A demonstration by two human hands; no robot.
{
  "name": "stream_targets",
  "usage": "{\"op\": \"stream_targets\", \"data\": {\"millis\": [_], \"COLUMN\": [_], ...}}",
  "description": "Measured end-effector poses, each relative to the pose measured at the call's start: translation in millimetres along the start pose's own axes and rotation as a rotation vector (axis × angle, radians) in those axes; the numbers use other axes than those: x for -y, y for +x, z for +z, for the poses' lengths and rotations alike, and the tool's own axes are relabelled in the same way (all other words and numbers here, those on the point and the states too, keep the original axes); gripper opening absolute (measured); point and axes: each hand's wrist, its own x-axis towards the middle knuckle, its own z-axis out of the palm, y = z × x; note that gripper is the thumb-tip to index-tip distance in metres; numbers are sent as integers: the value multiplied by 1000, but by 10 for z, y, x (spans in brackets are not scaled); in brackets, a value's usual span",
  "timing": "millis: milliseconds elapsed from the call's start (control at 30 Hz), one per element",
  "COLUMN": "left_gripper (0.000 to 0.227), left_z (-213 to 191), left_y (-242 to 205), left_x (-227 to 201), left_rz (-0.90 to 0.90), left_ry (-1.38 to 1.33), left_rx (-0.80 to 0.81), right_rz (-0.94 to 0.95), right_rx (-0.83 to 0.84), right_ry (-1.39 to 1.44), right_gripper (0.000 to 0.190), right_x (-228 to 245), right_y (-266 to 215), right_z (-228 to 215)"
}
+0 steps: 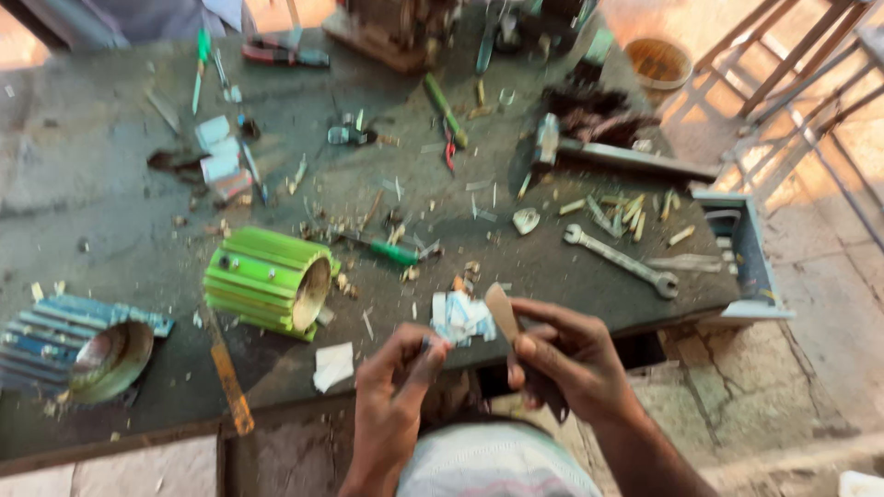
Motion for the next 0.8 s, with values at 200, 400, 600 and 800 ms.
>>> {"op": "stream_targets", "data": {"millis": [200, 400, 600, 800], "left_gripper": [9, 15, 18, 15], "left_z": [-151, -380, -576, -709], "left_y": [129, 224, 193, 160], "left_x": [-338, -519, -528, -501], "left_rz": [27, 149, 23, 48], "left_ry": [-25, 123, 46, -54], "left_rx": [118, 129, 194, 268], "right_rz": [61, -399, -238, -240], "right_rx": [103, 191, 162, 280], "right_ry": [-66, -582, -597, -775], "right_gripper": [50, 43, 43, 36], "right_x": [74, 173, 315, 400], "right_y": [96, 212, 244, 308], "right_z": [285, 591, 800, 935]}}
